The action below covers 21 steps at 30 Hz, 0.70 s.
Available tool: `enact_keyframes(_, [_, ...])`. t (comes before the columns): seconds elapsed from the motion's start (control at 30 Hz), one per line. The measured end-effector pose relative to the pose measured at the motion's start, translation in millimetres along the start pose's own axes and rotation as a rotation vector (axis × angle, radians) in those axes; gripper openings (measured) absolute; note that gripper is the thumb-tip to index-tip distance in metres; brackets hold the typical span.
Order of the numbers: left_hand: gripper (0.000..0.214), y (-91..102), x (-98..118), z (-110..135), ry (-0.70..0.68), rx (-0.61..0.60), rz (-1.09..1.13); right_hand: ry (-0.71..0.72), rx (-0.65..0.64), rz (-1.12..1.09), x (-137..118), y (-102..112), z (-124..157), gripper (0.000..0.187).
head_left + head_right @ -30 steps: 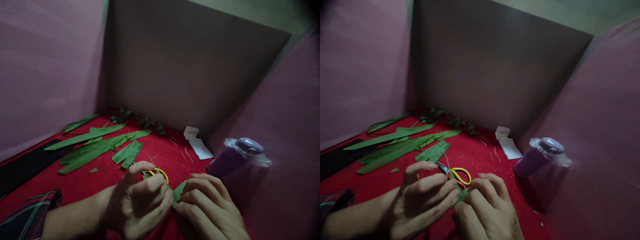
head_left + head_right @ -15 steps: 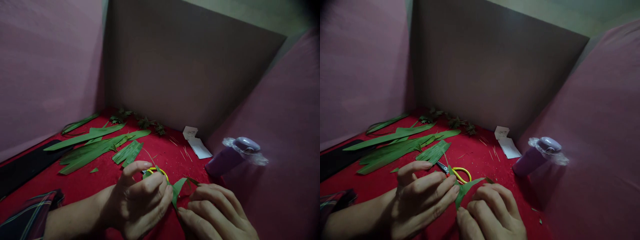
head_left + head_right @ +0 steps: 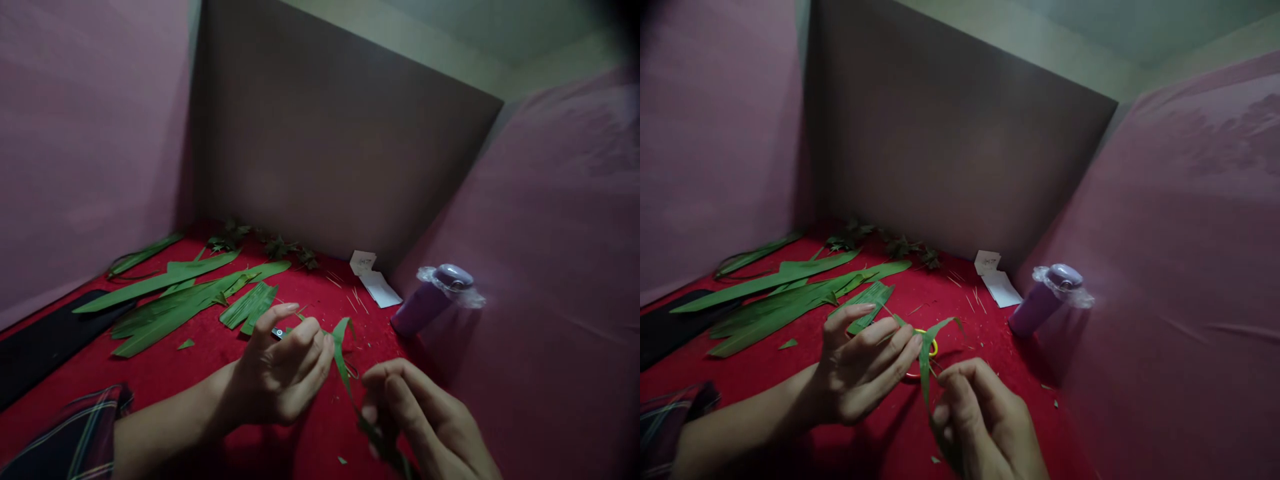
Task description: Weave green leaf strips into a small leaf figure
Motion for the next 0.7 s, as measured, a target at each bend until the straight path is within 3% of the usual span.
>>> enact_keyframes(0.07, [0.014,-2.1,-1,1,0.037,0.008,-0.006,-0.218,0.014,-0.252,14,-9,5,0.039])
enact_keyframes(0.2, [0.015,-7.3,-1,3,0.077,0.012,-0.021,-0.447,-0.007,-0.47,35,-30,14,0.047])
enact_keyframes(0.37, [0.016,-8.6,0,6,0.062,0.026,-0.038,-0.502,0.018,-0.583,44,-43,18,0.044])
enact_keyframes(0.5, [0.014,-4.8,3,5,0.04,0.037,-0.037,-0.354,0.01,-0.339,26,-28,16,0.034])
enact_keyframes(0.67, [0.012,0.6,5,2,0.024,0.039,-0.038,0.265,-0.13,0.389,-25,-5,1,0.019])
enact_keyframes(0.7, [0.012,1.3,5,1,0.026,0.04,-0.031,0.369,-0.097,0.545,-33,0,-1,0.017])
Point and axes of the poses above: each hand's wrist, its own z-axis away from the middle knuckle, its own y-axis out of the back of the hand, x = y × z, the point moved 6 cm from there along -z, towards the middle knuckle, and after that the axes turned 13 degrees about y, right-handed, at the moved point
